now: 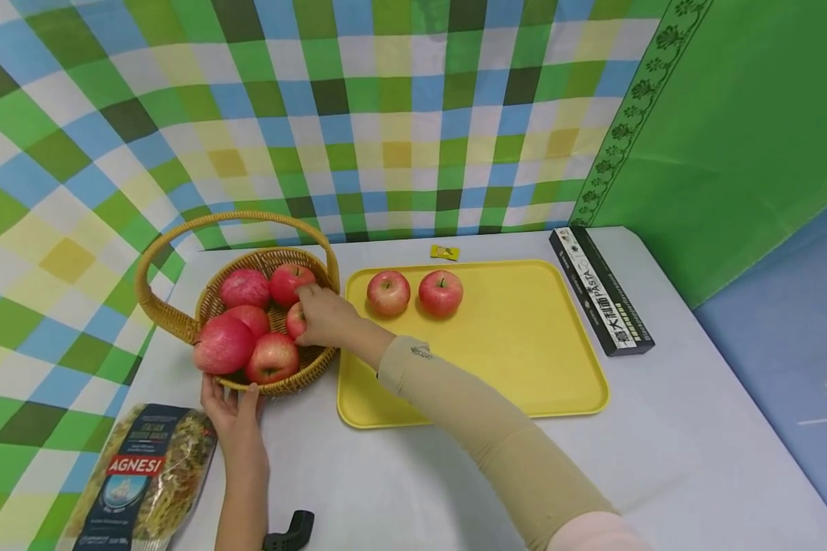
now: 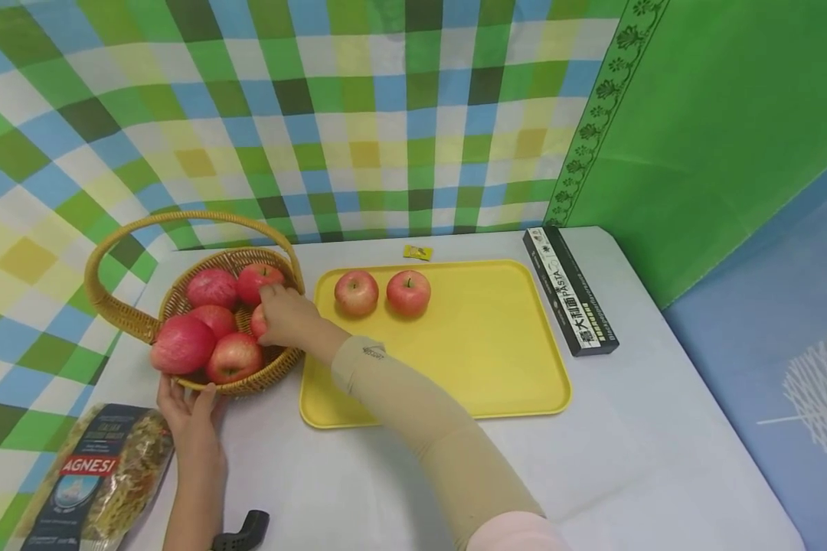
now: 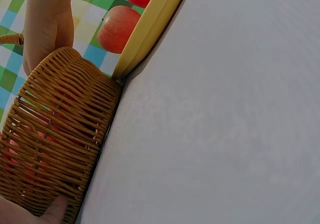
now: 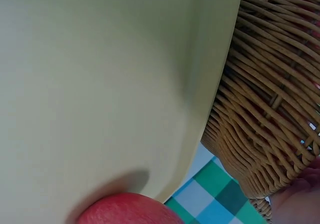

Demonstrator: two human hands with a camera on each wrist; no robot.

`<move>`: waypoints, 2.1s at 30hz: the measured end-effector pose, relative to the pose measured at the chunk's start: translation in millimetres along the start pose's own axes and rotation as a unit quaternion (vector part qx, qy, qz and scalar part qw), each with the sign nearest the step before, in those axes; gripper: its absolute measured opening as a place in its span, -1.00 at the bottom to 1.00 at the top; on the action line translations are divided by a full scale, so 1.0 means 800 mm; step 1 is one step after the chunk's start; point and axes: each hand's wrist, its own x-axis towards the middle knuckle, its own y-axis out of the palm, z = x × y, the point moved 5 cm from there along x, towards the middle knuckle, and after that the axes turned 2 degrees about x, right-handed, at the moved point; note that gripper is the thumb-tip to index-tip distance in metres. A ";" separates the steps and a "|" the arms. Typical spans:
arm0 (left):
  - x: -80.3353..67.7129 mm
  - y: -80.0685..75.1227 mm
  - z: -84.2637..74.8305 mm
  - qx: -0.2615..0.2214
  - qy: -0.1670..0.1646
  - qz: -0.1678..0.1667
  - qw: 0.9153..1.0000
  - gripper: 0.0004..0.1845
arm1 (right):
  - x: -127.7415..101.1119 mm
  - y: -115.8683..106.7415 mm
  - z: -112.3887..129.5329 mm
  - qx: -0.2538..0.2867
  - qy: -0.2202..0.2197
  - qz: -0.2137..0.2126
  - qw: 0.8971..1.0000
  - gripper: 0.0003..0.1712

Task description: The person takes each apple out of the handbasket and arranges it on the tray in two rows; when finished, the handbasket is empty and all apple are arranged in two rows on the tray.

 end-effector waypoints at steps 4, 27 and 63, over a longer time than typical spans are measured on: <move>0.000 0.000 0.002 -0.002 0.002 -0.001 1.000 -0.20 | 0.000 0.002 0.002 -0.031 -0.004 0.017 0.999 -0.15; -0.003 -0.001 -0.001 -0.007 0.008 -0.001 1.000 -0.21 | -0.021 -0.022 0.002 0.031 -0.041 -0.024 0.998 -0.13; 0.000 0.000 0.000 -0.002 0.013 -0.003 1.000 -0.20 | -0.188 -0.169 -0.176 0.168 0.030 -0.197 0.965 -0.11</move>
